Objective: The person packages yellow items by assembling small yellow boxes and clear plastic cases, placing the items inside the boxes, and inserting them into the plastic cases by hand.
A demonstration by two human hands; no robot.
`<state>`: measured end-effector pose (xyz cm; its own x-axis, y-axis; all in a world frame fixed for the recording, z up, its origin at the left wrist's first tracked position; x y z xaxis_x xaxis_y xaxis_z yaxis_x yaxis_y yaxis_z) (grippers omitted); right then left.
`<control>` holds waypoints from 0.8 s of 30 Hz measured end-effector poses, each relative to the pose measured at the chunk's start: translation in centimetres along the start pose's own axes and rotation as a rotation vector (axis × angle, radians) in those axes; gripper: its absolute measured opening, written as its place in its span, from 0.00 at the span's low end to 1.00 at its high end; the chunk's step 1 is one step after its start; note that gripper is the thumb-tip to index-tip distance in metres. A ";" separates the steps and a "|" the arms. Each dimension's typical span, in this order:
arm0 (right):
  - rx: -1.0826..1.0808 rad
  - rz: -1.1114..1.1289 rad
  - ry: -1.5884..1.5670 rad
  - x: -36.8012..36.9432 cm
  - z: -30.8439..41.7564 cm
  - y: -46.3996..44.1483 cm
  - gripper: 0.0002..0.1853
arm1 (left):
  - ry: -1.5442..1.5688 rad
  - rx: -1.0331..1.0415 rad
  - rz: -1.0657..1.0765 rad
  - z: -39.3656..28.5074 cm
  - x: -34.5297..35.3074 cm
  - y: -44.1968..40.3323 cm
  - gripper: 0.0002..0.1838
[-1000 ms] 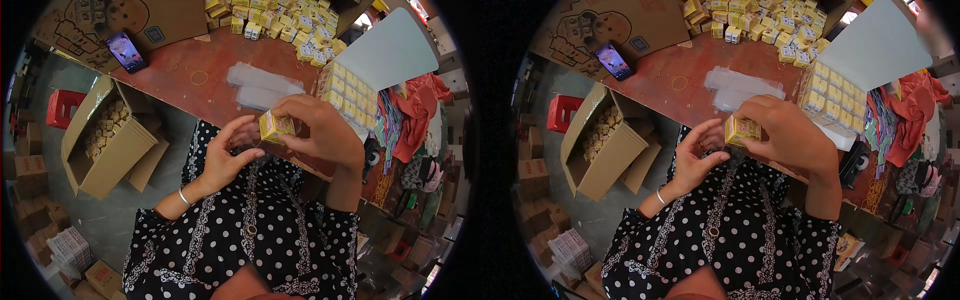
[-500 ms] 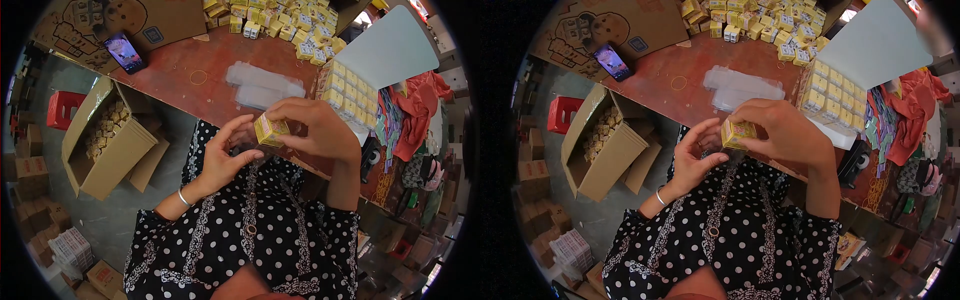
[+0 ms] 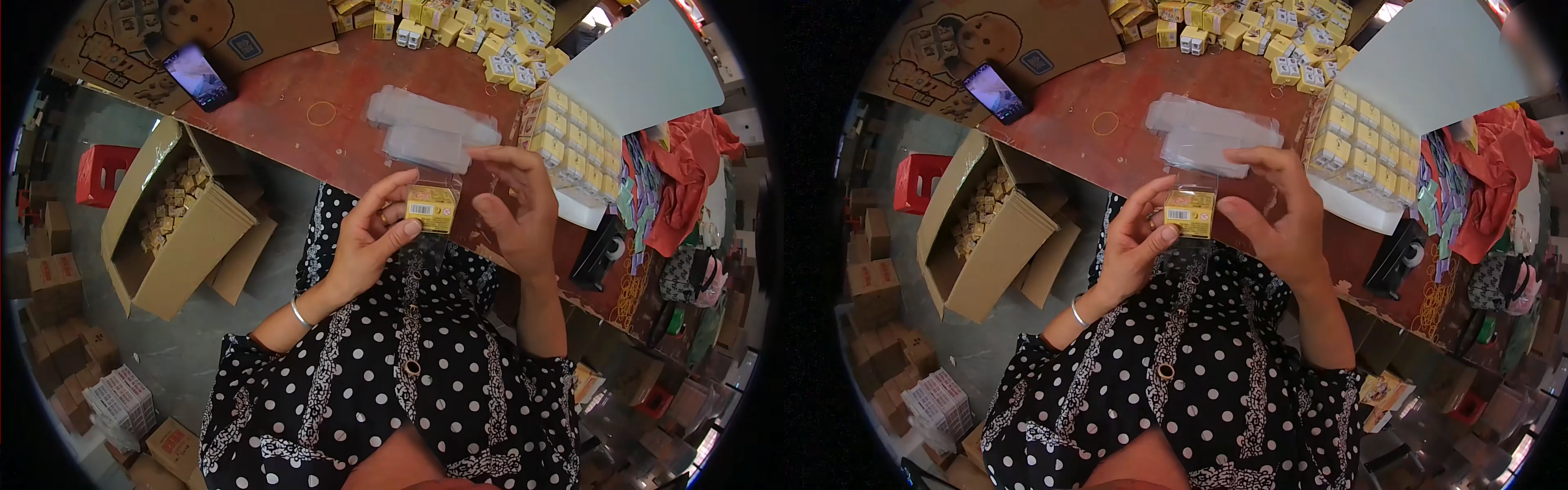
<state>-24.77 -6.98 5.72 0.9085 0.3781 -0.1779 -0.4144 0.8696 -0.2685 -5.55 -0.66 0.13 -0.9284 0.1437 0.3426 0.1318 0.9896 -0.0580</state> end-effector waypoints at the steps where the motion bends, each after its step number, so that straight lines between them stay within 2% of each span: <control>1: -0.045 -0.154 -0.092 -0.5 -0.3 0.6 0.32 | -0.001 0.000 -0.004 0.1 -0.1 0.2 0.31; 2: -0.045 -0.151 -0.093 0.1 -1.1 1.6 0.32 | 0.016 -0.029 0.012 0.4 0.0 0.4 0.30; 4: 0.219 -0.031 -0.472 3.0 -3.4 4.1 0.34 | 0.033 -0.067 0.036 0.8 0.2 0.8 0.28; 6: 0.249 -0.078 -0.480 4.4 -3.4 5.6 0.32 | 0.049 -0.103 0.066 1.4 0.5 1.3 0.23; 8: 0.222 -0.170 -0.373 4.9 -3.9 6.9 0.26 | 0.050 -0.127 0.076 2.5 0.0 2.1 0.20; 9: 0.235 -0.172 -0.378 5.1 -4.3 7.5 0.26 | 0.044 -0.139 0.085 3.1 -0.3 2.5 0.17; 11: 0.090 -0.092 -0.095 5.5 -4.8 8.2 0.20 | -0.022 -0.118 0.055 3.9 -1.0 2.9 0.14; 13: 0.102 -0.075 -0.144 6.0 -5.0 8.9 0.17 | -0.261 -0.107 0.070 4.3 -1.8 3.4 0.12; 15: 0.114 -0.054 -0.185 6.6 -5.4 9.5 0.13 | -0.221 -0.075 0.065 4.6 -1.8 3.4 0.12; 17: 0.062 -0.229 -0.459 7.0 -6.2 9.6 0.07 | -0.179 -0.033 0.066 4.8 -1.5 3.0 0.11; 19: 0.074 -0.266 -0.486 7.0 -6.2 9.5 0.09 | 0.061 -0.120 -0.015 5.0 -1.4 2.7 0.08; 21: 0.081 -0.304 -0.516 6.4 -6.7 9.2 0.12 | 0.023 -0.134 0.007 4.5 -1.7 2.4 0.06; 23: 0.010 -0.122 -0.516 5.6 -7.1 9.4 0.13 | -0.243 -0.115 0.121 3.9 -2.0 2.5 0.07; 24: 0.015 -0.123 -0.519 5.7 -6.9 9.4 0.13 | -0.242 -0.121 0.119 3.5 -2.2 2.6 0.07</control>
<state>-23.87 1.17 -4.39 0.8588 0.3769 0.3471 -0.3055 0.9205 -0.2436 -4.35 1.52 -4.07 -0.9580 0.2668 0.1052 0.2715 0.9619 0.0327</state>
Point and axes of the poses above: each hand's wrist, its own y-axis away from the middle knuckle, its own x-axis out of the palm, z = x × y, the point moved 3 cm from there along -y, towards the middle knuckle, and after that the axes turned 12 degrees about -y, right-handed, at the moved point
